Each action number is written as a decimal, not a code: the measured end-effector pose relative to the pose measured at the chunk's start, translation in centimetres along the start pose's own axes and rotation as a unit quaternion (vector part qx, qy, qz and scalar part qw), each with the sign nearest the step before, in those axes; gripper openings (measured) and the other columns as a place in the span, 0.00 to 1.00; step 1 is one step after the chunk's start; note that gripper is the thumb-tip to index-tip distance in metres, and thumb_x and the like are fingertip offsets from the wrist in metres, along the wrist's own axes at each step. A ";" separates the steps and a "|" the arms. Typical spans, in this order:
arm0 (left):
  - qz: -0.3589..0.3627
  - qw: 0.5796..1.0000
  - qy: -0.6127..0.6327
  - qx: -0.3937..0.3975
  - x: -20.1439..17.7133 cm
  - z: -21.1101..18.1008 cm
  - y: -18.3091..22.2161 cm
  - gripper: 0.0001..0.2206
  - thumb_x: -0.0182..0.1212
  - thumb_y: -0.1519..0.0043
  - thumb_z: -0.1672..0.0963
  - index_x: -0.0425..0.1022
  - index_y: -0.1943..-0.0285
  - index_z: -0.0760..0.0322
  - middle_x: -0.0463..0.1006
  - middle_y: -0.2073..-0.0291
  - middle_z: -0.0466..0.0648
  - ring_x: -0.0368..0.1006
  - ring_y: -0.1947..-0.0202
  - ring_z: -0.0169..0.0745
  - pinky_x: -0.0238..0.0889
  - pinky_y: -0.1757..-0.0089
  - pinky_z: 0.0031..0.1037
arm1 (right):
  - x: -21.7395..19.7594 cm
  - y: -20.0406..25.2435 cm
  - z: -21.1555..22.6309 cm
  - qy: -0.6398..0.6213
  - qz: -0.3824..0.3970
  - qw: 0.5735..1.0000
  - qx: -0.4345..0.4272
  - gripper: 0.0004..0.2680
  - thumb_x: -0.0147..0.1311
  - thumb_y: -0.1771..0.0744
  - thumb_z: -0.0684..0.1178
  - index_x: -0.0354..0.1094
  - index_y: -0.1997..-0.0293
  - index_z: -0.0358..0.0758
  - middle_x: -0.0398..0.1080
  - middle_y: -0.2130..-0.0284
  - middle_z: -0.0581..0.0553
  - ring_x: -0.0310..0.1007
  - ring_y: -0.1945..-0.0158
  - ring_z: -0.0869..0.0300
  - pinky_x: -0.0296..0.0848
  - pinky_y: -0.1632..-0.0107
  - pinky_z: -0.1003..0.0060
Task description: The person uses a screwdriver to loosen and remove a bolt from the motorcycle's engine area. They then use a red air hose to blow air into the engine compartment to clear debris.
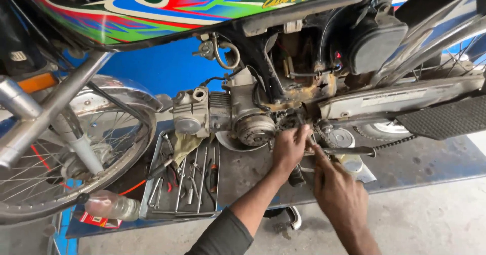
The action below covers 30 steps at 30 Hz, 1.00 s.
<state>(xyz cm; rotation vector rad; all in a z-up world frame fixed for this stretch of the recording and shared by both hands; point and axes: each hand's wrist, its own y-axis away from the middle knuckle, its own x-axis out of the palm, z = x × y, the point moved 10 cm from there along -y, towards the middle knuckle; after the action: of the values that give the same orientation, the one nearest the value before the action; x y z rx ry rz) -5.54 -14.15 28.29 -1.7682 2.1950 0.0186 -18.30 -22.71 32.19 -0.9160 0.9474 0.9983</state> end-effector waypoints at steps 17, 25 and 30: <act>-0.034 0.993 0.101 0.057 -0.7 -1.5 1.1 0.15 0.53 0.32 0.52 0.82 0.58 0.67 0.82 0.71 0.58 0.79 0.67 0.46 0.73 0.66 0.31 | 5.0 0.9 0.1 -0.791 0.162 0.560 0.188 0.16 0.43 0.31 0.51 0.61 0.34 0.48 0.54 0.80 0.44 0.49 0.90 0.66 0.49 0.95 0.79; 0.001 0.994 0.110 -0.011 -0.1 0.2 1.6 0.17 0.52 0.32 0.51 0.81 0.63 0.68 0.81 0.78 0.52 0.79 0.77 0.35 0.72 0.78 0.20 | 0.2 1.2 -0.3 -0.090 0.079 0.988 0.094 0.18 0.40 0.32 0.60 0.57 0.33 0.79 0.78 0.64 0.42 0.80 0.65 0.43 0.79 0.60 0.49; 0.064 0.992 -0.098 -0.051 1.6 2.0 0.9 0.22 0.46 0.33 0.42 0.81 0.67 0.53 0.77 0.84 0.42 0.79 0.76 0.39 0.73 0.70 0.32 | -0.1 1.7 -1.2 -0.050 0.026 0.995 0.087 0.17 0.40 0.30 0.55 0.58 0.31 0.67 0.77 0.62 0.41 0.81 0.66 0.44 0.80 0.65 0.51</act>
<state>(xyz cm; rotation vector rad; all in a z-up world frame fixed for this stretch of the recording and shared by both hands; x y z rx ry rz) -6.17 -15.01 25.85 -1.5964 2.1937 0.3252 -20.15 -23.38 31.65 -0.6916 0.9613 0.9807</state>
